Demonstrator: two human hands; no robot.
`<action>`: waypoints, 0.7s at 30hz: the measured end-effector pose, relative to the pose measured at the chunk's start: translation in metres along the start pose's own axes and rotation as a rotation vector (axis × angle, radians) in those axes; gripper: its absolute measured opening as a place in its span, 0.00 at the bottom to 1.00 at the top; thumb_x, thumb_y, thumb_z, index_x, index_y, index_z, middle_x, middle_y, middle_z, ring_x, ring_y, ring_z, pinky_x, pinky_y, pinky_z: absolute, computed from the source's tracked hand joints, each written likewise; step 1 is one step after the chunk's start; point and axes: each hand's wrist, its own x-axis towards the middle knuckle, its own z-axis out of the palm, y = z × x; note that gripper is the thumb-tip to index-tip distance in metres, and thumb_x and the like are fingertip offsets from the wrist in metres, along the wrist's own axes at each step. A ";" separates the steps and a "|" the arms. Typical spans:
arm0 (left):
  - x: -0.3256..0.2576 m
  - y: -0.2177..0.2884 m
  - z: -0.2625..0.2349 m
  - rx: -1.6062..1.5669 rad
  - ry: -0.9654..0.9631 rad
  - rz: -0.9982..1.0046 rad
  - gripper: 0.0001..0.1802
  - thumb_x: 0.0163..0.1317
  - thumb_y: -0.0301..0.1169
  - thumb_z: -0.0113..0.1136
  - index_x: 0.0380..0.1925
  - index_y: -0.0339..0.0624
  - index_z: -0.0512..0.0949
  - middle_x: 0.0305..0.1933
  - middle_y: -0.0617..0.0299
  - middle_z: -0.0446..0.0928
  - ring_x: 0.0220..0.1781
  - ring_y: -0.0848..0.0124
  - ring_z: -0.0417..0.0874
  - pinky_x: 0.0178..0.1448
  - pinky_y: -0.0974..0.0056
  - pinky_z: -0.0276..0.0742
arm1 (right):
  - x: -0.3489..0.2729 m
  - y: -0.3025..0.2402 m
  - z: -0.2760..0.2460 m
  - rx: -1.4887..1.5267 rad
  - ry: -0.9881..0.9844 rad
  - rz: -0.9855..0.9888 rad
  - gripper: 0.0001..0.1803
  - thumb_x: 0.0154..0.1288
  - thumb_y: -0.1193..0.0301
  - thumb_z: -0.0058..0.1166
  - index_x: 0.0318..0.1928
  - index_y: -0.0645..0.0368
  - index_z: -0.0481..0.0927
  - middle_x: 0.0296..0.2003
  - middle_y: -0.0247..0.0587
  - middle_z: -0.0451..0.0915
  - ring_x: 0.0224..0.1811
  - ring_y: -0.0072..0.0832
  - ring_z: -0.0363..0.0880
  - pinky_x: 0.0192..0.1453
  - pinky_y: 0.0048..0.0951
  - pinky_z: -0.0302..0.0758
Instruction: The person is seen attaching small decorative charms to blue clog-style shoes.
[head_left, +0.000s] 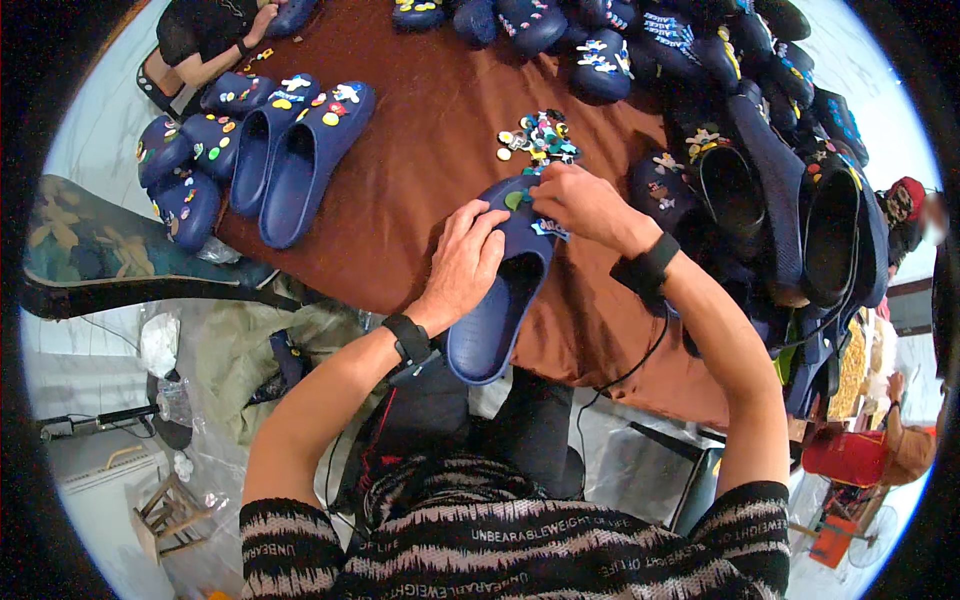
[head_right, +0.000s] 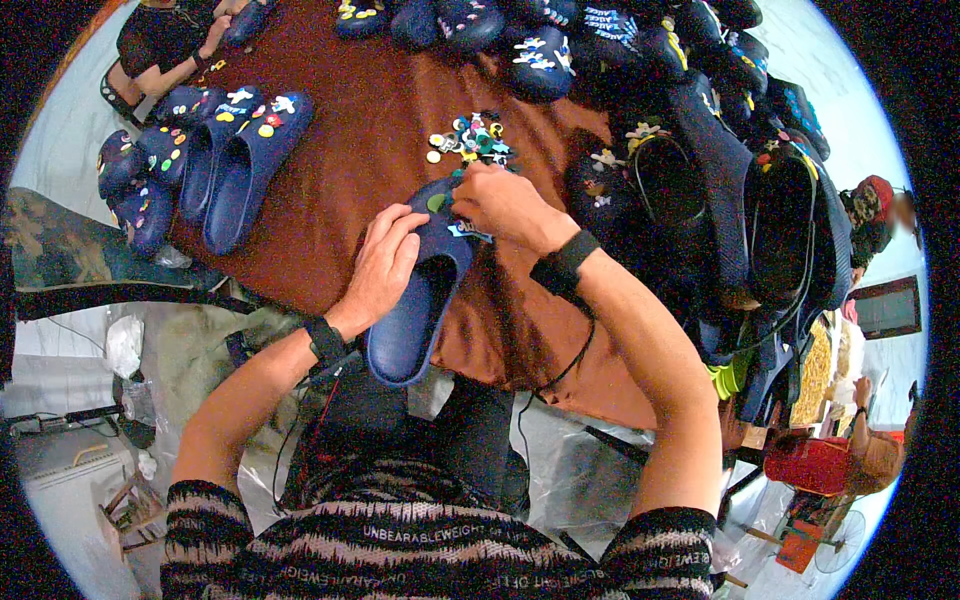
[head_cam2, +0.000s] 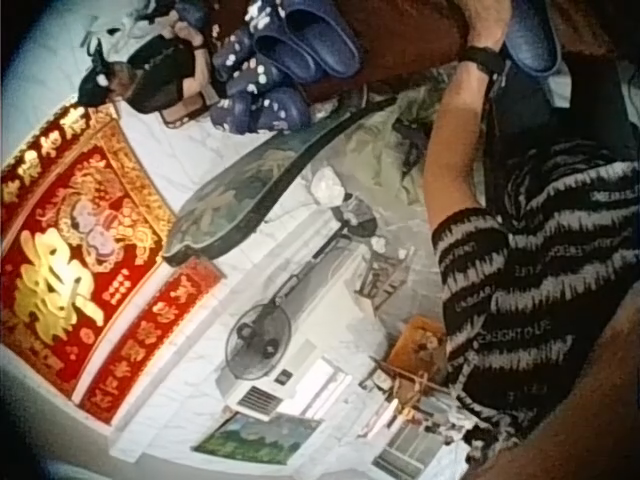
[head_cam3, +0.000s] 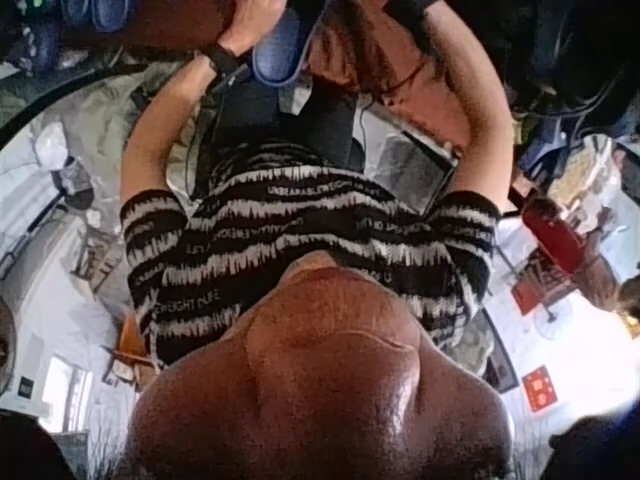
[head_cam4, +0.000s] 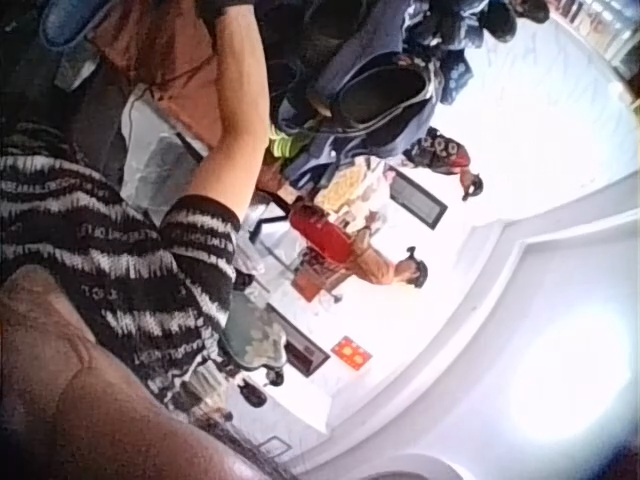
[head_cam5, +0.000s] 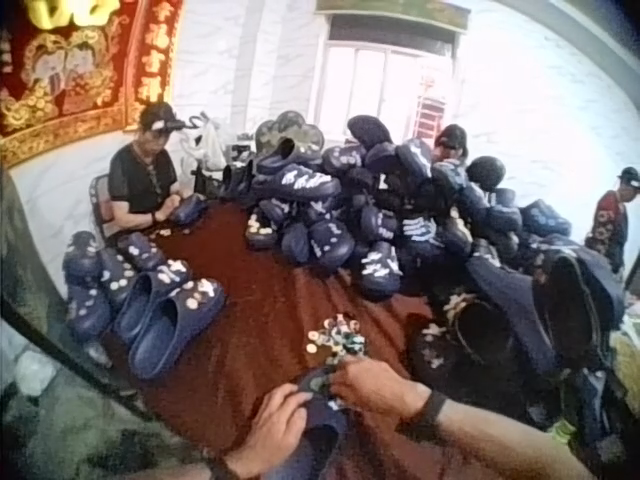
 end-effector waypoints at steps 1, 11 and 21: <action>0.000 0.000 0.001 -0.011 0.007 0.001 0.17 0.71 0.34 0.48 0.55 0.38 0.77 0.62 0.47 0.70 0.66 0.49 0.69 0.71 0.51 0.64 | -0.001 0.013 0.004 -0.003 0.004 0.004 0.12 0.69 0.64 0.57 0.45 0.59 0.85 0.41 0.44 0.81 0.46 0.43 0.81 0.50 0.43 0.79; 0.000 0.004 0.000 0.016 0.000 0.010 0.18 0.72 0.32 0.46 0.56 0.38 0.76 0.63 0.46 0.70 0.66 0.49 0.70 0.72 0.52 0.63 | -0.023 0.028 0.018 0.517 0.210 0.073 0.16 0.72 0.66 0.54 0.54 0.59 0.83 0.50 0.48 0.81 0.54 0.41 0.80 0.58 0.37 0.76; 0.001 0.007 -0.004 0.022 -0.040 0.008 0.18 0.73 0.32 0.44 0.56 0.36 0.76 0.64 0.45 0.69 0.67 0.49 0.69 0.73 0.52 0.61 | 0.002 0.014 0.011 0.308 0.132 0.236 0.12 0.62 0.62 0.64 0.37 0.59 0.86 0.32 0.48 0.85 0.38 0.47 0.84 0.43 0.45 0.78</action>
